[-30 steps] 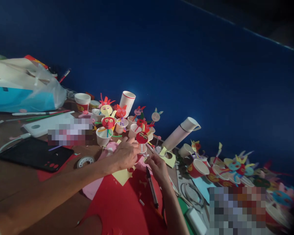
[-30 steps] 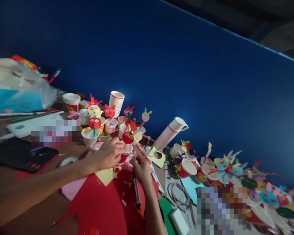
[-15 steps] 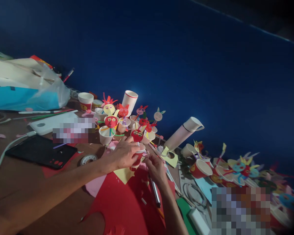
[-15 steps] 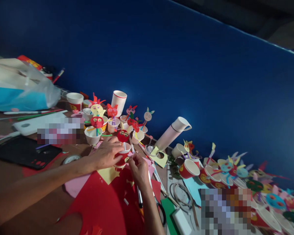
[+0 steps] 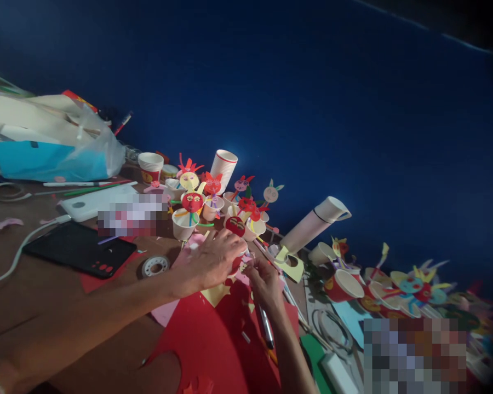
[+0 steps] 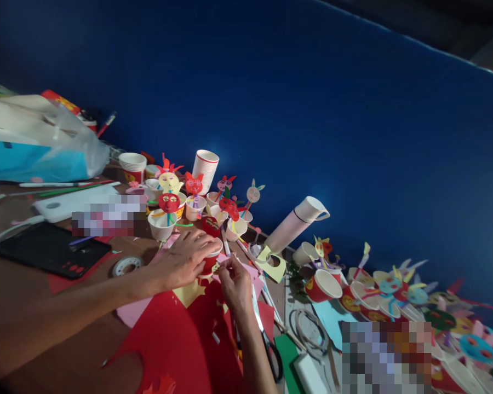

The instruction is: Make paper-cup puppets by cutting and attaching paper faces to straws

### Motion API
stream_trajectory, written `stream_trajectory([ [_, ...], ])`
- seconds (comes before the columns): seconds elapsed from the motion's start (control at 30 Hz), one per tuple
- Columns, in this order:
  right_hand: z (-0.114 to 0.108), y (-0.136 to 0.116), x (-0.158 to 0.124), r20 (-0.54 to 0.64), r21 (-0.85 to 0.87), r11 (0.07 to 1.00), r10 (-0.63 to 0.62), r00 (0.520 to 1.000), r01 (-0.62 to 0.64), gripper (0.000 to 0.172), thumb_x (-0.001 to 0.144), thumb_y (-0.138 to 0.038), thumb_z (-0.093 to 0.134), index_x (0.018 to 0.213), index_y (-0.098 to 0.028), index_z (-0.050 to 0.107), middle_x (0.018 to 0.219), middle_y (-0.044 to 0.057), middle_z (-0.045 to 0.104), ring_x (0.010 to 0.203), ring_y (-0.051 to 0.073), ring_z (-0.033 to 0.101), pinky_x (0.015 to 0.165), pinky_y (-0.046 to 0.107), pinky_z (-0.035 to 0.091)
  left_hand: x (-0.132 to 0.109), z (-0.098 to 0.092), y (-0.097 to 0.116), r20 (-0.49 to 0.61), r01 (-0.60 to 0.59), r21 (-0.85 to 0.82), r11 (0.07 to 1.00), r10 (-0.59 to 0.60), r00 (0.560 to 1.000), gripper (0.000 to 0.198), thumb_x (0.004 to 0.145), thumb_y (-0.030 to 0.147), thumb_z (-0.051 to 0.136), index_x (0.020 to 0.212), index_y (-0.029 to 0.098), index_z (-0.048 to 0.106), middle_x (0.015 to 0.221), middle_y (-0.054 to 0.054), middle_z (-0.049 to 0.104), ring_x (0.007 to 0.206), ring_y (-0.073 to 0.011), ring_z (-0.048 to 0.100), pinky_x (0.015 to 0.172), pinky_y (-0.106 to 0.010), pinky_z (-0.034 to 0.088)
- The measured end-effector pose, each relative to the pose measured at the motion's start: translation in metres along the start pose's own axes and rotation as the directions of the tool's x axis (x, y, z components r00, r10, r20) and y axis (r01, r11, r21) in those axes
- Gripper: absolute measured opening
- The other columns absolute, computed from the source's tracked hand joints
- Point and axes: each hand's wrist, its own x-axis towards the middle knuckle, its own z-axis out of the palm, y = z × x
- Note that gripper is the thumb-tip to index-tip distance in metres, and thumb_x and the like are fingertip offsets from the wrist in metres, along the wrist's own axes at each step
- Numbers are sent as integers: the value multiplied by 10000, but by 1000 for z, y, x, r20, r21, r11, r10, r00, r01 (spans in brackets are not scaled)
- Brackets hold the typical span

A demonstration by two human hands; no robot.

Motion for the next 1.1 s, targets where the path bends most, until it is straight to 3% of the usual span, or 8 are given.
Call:
stream_trajectory([
  [0.13,2,-7,-2,43,24,1000,19,999,-20,92,727,-228,482,658,-198,535,629,-8,620,579,145,557,550,234,415,1,-4,4,51,-51,-3,999,51,997,490,720,21,502,1160,235,507,1261,-58,468,1147,-259,386,864,-380,365],
  [0.4,7,-14,-6,78,-2,1000,-9,997,9,105,735,-228,458,669,-199,533,634,-8,579,595,147,516,556,240,399,5,-23,14,90,-100,59,993,94,991,372,725,30,526,1051,195,594,1284,-99,454,1220,-285,351,876,-403,388],
  [0.63,9,-21,-8,105,-19,999,-45,993,47,127,756,-233,463,697,-183,564,680,0,598,640,148,538,611,243,420,5,-10,7,28,-130,136,982,127,991,148,780,124,552,883,189,635,1340,-96,418,1275,-302,290,911,-443,345],
  [0.83,8,-19,-11,109,-35,997,-71,991,75,117,757,-226,482,687,-181,563,679,4,604,650,155,543,616,247,419,5,-7,4,27,-123,116,986,120,992,137,820,164,519,860,198,646,1272,-96,490,1266,-297,320,957,-505,290],
  [1.1,6,-24,-13,90,-28,998,-48,995,50,126,773,-250,490,683,-191,555,670,-2,616,643,154,553,598,237,405,-2,-6,2,-1,-145,122,982,146,989,123,831,188,524,817,188,647,1322,-69,456,1270,-288,297,1013,-520,233],
])
